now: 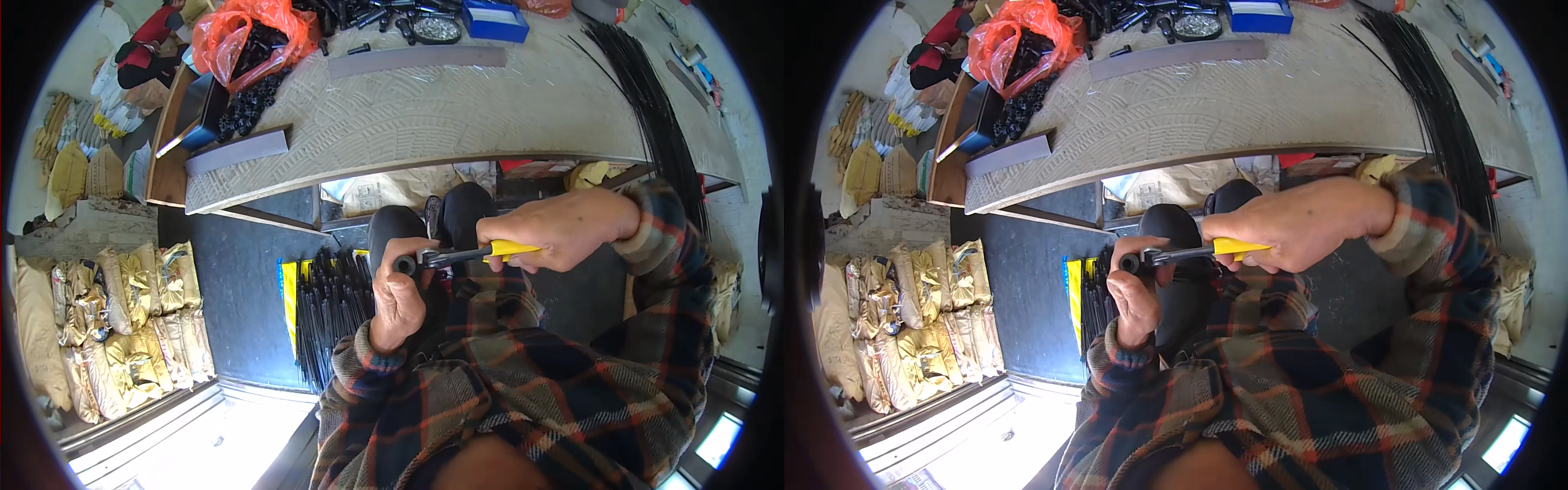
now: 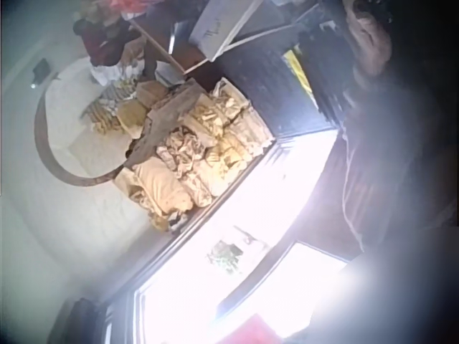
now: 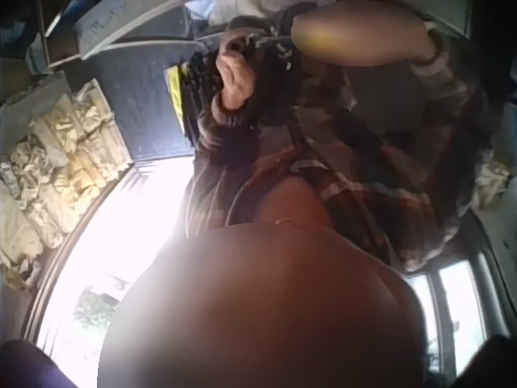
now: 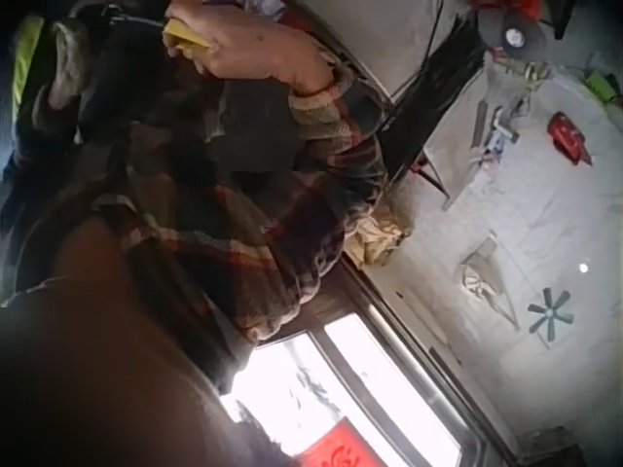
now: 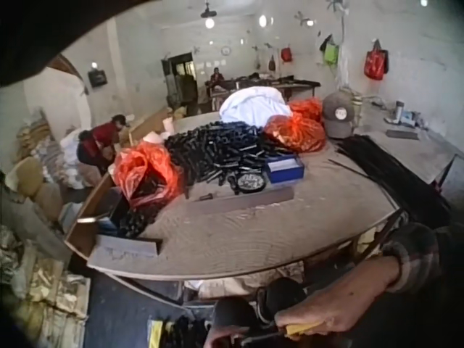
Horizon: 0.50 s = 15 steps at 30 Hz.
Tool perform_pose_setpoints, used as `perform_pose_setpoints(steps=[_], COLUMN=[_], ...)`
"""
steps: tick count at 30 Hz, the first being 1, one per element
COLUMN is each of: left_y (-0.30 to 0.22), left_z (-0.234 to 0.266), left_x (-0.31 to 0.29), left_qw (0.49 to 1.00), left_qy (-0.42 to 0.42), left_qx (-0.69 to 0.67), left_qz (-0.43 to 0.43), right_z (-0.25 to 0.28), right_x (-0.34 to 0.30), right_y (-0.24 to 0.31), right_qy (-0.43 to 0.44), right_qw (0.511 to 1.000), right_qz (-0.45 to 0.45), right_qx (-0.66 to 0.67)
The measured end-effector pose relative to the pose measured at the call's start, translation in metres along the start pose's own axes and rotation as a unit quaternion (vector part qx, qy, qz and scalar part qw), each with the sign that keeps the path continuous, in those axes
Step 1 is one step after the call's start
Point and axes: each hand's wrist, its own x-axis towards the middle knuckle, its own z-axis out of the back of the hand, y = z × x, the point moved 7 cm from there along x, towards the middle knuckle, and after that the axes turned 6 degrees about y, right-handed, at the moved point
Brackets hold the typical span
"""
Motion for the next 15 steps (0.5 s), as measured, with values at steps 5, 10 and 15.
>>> perform_pose_setpoints(steps=[5,10,15], left_y=[-0.006,-0.044,-0.129], left_z=[0.074,0.137,0.163], left_x=[-0.012,-0.059,-0.101], left_qw=[0.904,0.895,0.73], left_qy=[-0.41,-0.383,-0.405], left_qx=[-0.113,0.193,0.507], left_qz=[0.035,-0.122,-0.214], right_z=[0.037,0.092,0.088], right_x=[-0.042,-0.072,-0.144], right_y=[-0.032,-0.149,-0.156], right_qy=[-0.334,-0.404,-0.525], right_qw=[0.897,0.767,0.699], right_qz=[-0.095,-0.27,-0.225], right_qx=[-0.275,-0.419,-0.431])
